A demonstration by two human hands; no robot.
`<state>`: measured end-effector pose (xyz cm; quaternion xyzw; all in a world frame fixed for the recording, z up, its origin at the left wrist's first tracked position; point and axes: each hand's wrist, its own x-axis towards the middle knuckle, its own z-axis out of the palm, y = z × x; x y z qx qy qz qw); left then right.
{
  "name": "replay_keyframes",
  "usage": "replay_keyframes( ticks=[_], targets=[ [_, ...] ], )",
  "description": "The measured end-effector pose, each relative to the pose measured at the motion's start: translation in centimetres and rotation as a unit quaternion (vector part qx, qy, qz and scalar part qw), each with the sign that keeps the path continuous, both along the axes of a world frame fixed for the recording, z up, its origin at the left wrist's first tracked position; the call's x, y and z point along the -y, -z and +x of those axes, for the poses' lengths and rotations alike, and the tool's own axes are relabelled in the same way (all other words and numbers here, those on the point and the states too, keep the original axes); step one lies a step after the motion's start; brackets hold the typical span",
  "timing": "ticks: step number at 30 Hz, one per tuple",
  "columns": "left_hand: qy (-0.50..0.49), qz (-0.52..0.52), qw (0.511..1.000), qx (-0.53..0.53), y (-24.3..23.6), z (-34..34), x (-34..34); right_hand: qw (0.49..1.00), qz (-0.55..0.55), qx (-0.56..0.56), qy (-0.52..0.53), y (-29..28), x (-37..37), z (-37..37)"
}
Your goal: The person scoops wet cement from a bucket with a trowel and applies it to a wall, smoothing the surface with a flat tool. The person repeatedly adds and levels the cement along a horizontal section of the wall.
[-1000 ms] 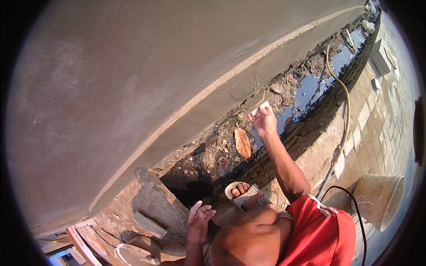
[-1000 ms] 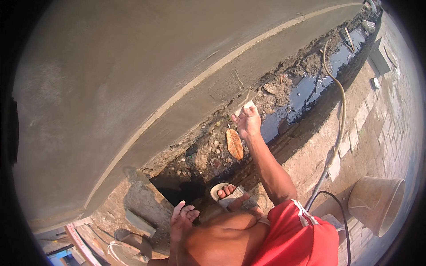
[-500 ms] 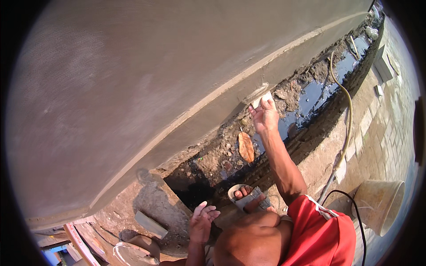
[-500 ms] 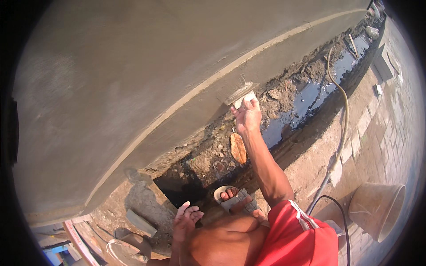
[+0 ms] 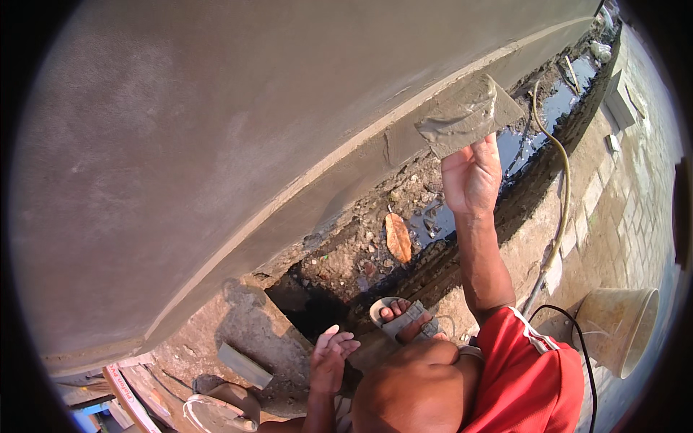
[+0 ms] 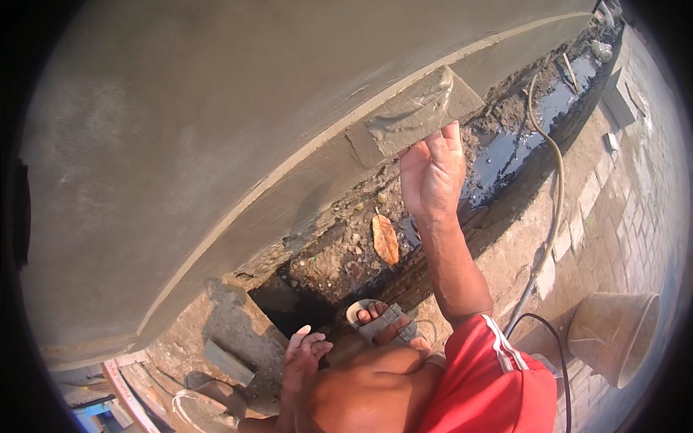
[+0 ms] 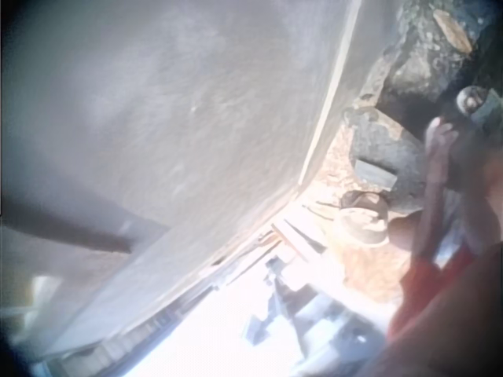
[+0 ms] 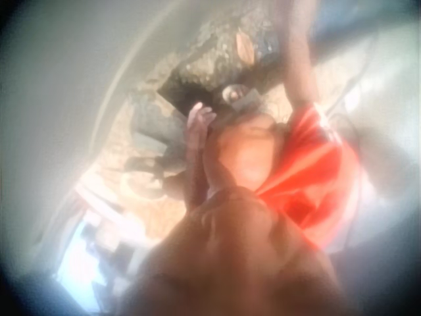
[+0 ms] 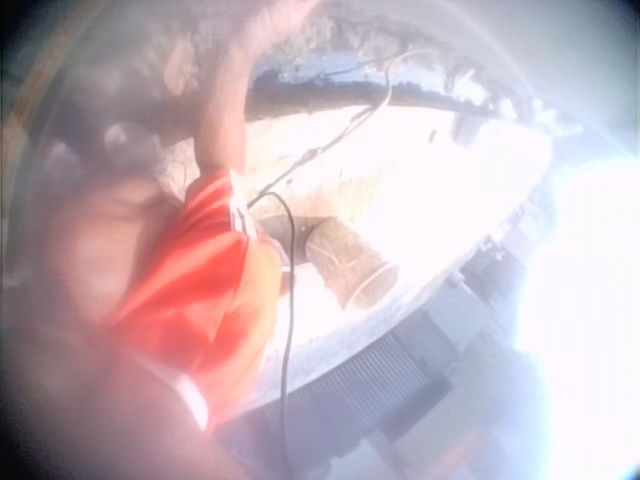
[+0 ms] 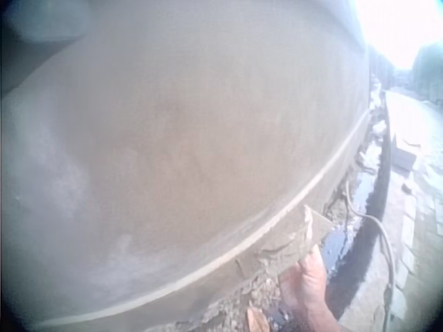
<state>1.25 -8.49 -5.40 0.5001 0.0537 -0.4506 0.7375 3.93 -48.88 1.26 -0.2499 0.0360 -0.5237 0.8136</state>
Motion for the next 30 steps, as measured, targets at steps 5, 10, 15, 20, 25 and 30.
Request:
replay_keyframes(
  ticks=[5, 10, 15, 20, 25, 30],
  targets=[
    [0.005, -0.003, 1.000, -0.012, 0.7, 0.0, 0.5, 0.985, 0.139, -0.086, -0.051, 12.7, 3.9, -3.9],
    [0.013, 0.000, 1.000, -0.024, 1.7, 0.0, 0.3, 0.969, 0.199, -0.133, -0.067, 21.0, 4.9, -2.8],
    [0.015, 0.003, 0.999, -0.029, 2.4, 0.0, 0.5, 0.958, 0.218, -0.180, -0.041, 23.0, 6.3, -1.4],
    [0.009, 0.011, 0.999, -0.030, 2.2, -0.1, 0.6, 0.939, 0.235, -0.251, -0.012, 21.2, 6.5, 0.5],
    [0.017, 0.015, 0.999, -0.032, 2.0, -0.2, 1.1, 0.930, 0.235, -0.278, 0.039, 17.4, 6.8, 1.6],
    [0.020, 0.011, 0.999, -0.032, 1.9, -0.3, 1.3, 0.953, 0.139, -0.259, 0.077, 8.0, 6.3, 2.2]
  ],
)
